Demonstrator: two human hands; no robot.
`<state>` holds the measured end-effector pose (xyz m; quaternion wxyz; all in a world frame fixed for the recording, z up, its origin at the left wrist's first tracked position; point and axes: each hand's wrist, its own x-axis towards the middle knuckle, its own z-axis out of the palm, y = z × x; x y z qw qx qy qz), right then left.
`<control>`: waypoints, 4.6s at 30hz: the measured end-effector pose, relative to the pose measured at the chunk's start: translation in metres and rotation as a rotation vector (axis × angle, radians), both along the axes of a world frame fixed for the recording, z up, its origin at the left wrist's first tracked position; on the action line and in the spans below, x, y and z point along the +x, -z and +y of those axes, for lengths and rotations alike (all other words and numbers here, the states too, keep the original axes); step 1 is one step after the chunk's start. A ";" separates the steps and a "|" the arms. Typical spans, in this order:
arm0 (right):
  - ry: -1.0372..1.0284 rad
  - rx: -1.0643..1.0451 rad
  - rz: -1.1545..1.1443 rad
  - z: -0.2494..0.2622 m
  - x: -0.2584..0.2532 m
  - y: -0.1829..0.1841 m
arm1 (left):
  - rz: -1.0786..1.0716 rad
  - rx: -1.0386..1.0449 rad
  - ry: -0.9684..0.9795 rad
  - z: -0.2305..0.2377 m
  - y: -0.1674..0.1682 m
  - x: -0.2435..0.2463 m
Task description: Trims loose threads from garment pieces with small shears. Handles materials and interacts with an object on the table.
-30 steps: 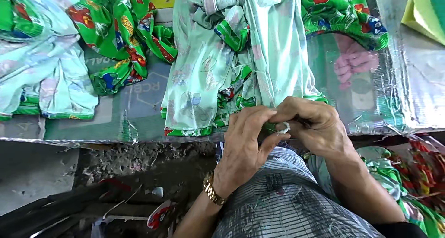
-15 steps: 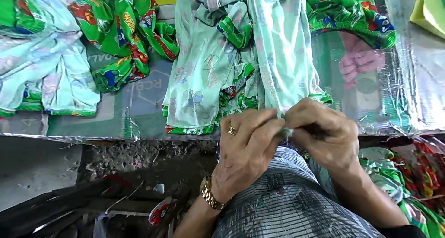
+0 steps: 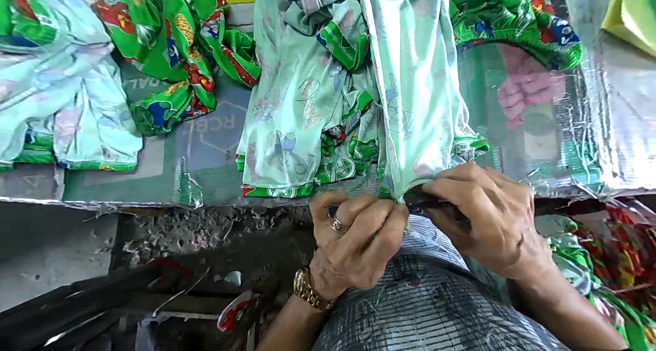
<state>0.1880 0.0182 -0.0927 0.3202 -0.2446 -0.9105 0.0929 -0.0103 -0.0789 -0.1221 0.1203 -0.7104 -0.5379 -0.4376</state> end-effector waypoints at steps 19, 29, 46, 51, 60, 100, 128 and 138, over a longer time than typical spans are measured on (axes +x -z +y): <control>-0.107 0.057 0.118 0.004 -0.017 0.014 | 0.011 0.048 0.023 0.006 -0.001 0.010; -0.299 -0.385 -0.019 0.004 0.007 -0.013 | 0.215 -0.693 -0.083 -0.043 -0.050 -0.065; -0.049 -0.321 0.319 0.016 -0.013 -0.012 | -1.479 -0.332 0.468 0.039 -0.036 0.016; -0.047 -0.325 0.360 0.011 -0.014 -0.012 | -1.625 -0.297 0.542 0.040 -0.034 0.021; -0.152 -0.381 0.435 0.016 -0.021 -0.018 | -1.510 -0.300 0.516 0.039 -0.037 0.022; -0.333 -0.435 0.627 0.017 -0.036 -0.016 | -0.891 -0.011 0.329 0.036 -0.037 0.018; -0.094 -0.236 0.467 0.010 -0.035 -0.025 | -1.365 -0.147 0.482 0.032 -0.033 0.018; -0.182 -0.468 0.507 0.016 -0.032 -0.024 | -1.457 -0.271 0.535 0.033 -0.028 0.018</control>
